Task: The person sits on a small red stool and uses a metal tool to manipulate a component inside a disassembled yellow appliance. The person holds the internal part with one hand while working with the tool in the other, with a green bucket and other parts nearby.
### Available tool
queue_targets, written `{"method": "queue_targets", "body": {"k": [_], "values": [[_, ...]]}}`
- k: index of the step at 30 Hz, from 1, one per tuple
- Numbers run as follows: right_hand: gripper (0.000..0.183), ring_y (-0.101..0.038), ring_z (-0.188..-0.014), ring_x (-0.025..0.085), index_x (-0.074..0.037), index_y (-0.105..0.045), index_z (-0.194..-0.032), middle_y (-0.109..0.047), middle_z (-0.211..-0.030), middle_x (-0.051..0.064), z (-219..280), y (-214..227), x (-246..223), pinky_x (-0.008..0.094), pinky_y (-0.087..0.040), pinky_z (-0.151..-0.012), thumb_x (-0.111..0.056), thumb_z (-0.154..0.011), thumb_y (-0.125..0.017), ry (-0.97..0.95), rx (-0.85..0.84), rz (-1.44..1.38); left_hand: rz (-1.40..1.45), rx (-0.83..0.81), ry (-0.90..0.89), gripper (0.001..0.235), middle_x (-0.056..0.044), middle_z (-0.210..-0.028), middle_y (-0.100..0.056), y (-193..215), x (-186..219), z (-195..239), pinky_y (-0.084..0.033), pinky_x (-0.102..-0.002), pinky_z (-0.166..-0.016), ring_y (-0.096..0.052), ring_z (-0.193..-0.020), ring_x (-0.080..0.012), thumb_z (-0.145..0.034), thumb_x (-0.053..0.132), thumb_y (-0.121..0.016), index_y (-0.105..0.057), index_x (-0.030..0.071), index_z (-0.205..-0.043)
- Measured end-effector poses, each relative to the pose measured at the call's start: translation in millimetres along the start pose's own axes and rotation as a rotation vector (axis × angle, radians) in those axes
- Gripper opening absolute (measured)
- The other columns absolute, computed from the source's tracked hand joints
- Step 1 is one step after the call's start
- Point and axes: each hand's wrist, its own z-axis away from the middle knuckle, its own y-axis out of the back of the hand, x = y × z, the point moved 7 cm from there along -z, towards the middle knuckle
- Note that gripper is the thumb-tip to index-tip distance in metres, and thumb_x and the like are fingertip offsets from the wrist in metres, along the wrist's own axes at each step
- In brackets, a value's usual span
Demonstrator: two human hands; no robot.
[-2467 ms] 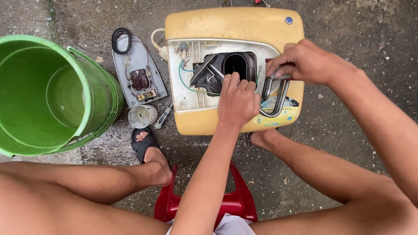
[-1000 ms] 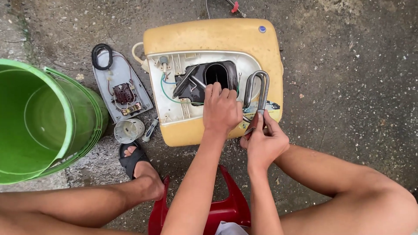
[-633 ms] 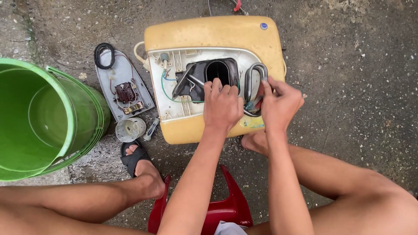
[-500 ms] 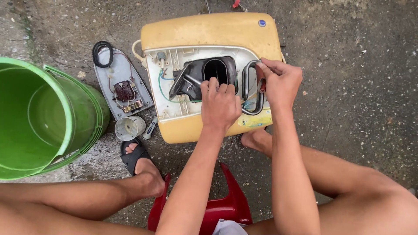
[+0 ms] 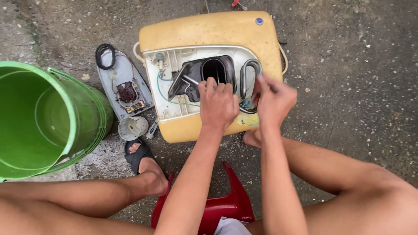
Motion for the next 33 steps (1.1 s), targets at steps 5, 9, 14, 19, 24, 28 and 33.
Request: {"method": "queue_targets", "body": {"k": [5, 9, 14, 19, 24, 28, 33], "values": [[0.008, -0.054, -0.057, 0.002, -0.017, -0.084, -0.095, -0.068, -0.057, 0.004, -26.3, -11.8, 0.0, 0.027, -0.051, -0.066, -0.012, -0.09, -0.083, 0.0, -0.066, -0.059, -0.009, -0.007, 0.024, 0.011, -0.006, -0.055, -0.041, -2.5, -0.8, -0.3, -0.041, -0.044, -0.089, -0.051, -0.075, -0.0261, -0.072, 0.011, -0.054, -0.053, 0.009, -0.062], [0.007, -0.048, -0.039, 0.012, -0.01, -0.081, -0.092, -0.055, -0.043, 0.011, 36.5, 17.9, -7.5, 0.03, -0.044, -0.047, -0.006, -0.097, -0.077, -0.194, -0.058, -0.191, -0.022, 0.011, 0.046, 0.011, -0.005, -0.054, -0.04, -5.7, -4.3, 2.7, -0.041, -0.045, -0.09, -0.051, -0.074, -0.0259, -0.072, 0.012, -0.053, -0.053, 0.01, -0.061], [0.017, -0.056, -0.063, 0.01, -0.006, -0.078, -0.108, -0.072, -0.07, 0.015, 59.3, 23.2, -11.0, 0.028, -0.053, -0.067, -0.005, -0.092, -0.08, -0.276, 0.028, -0.129, 0.007, 0.008, 0.028, 0.01, -0.006, -0.056, -0.04, -3.4, -1.2, 2.1, -0.041, -0.044, -0.09, -0.05, -0.075, -0.0263, -0.071, 0.011, -0.054, -0.052, 0.009, -0.061], [0.011, -0.074, -0.073, 0.03, -0.017, -0.083, -0.093, -0.073, -0.068, 0.015, -6.0, -9.4, -12.6, 0.033, -0.053, -0.072, -0.008, -0.087, -0.085, 0.025, 0.045, 0.057, -0.006, 0.002, 0.02, 0.01, -0.006, -0.055, -0.041, -3.4, -2.2, 2.1, -0.04, -0.044, -0.09, -0.05, -0.075, -0.0254, -0.071, 0.011, -0.054, -0.053, 0.009, -0.062], [0.015, -0.059, -0.041, 0.012, -0.012, -0.081, -0.106, -0.065, -0.051, 0.009, -23.6, -16.4, 13.6, 0.027, -0.053, -0.055, -0.006, -0.093, -0.082, 0.021, -0.065, -0.137, -0.01, 0.032, 0.031, 0.009, -0.007, -0.055, -0.042, -3.3, -3.0, 0.8, -0.041, -0.044, -0.09, -0.051, -0.075, -0.0262, -0.07, 0.01, -0.054, -0.054, 0.009, -0.062], [0.011, -0.06, -0.048, 0.01, -0.008, -0.079, -0.105, -0.068, -0.057, 0.013, 43.2, 13.3, -17.0, 0.027, -0.051, -0.056, -0.003, -0.095, -0.081, -0.071, -0.046, -0.144, -0.004, 0.029, 0.043, 0.009, -0.006, -0.055, -0.041, -0.9, -3.4, 0.3, -0.041, -0.044, -0.09, -0.049, -0.074, -0.0255, -0.07, 0.011, -0.054, -0.053, 0.009, -0.061], [0.023, -0.059, -0.102, 0.009, -0.007, -0.074, -0.118, -0.078, -0.101, 0.017, 98.4, 20.5, 4.9, 0.03, -0.058, -0.088, -0.008, -0.096, -0.079, -0.326, 0.125, -0.234, 0.015, 0.035, 0.042, 0.01, -0.007, -0.055, -0.042, -2.5, -2.7, 1.4, -0.042, -0.044, -0.091, -0.051, -0.074, -0.0259, -0.072, 0.011, -0.054, -0.054, 0.009, -0.062]]}}
